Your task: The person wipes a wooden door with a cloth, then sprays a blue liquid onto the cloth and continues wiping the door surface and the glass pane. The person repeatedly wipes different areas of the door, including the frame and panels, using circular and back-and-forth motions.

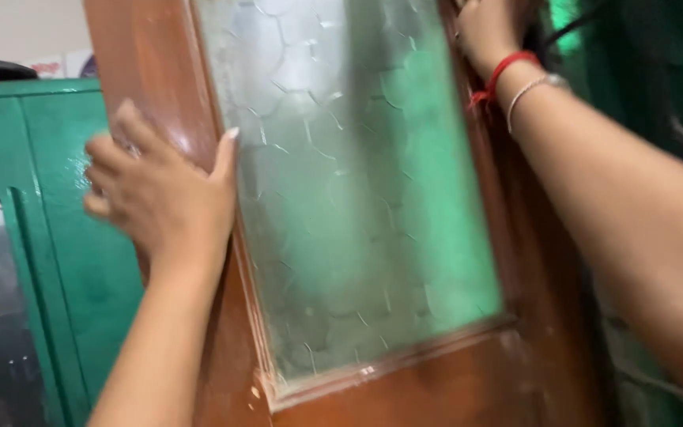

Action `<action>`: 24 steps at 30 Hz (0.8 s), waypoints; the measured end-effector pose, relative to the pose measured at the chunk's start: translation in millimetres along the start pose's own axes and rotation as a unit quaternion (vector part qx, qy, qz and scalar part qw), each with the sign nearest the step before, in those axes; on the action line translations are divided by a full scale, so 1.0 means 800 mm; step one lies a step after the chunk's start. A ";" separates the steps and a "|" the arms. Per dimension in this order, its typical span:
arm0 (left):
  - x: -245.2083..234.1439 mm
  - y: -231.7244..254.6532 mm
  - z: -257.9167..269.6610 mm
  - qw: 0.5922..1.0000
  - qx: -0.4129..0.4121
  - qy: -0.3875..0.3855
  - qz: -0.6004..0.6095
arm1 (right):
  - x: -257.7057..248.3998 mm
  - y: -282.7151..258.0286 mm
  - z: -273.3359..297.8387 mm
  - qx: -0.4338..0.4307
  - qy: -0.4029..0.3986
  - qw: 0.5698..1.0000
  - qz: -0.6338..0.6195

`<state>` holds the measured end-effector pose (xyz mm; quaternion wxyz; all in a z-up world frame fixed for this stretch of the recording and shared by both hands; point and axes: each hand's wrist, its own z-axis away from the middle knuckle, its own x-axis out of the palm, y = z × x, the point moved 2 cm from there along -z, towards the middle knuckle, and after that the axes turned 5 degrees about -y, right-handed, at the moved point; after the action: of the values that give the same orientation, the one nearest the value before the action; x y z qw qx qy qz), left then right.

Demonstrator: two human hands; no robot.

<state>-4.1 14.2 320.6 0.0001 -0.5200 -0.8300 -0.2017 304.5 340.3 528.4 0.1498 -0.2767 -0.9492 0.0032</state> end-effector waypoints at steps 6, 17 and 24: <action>0.019 -0.002 0.001 0.993 0.039 0.052 -0.095 | -0.074 -0.012 0.235 -0.067 0.088 0.994 -0.007; -0.026 -0.017 0.117 0.991 -0.098 -0.041 0.078 | -0.159 -0.052 0.580 0.129 0.041 0.989 -0.063; -0.044 -0.030 0.158 0.984 -0.089 -0.044 0.149 | -0.124 -0.191 0.576 0.309 -0.048 0.843 -0.439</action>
<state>18.2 17.3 188.8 -0.0527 -0.6440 -0.7214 -0.2491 172.2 193.7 74.0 0.1672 0.2295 -0.9274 0.2435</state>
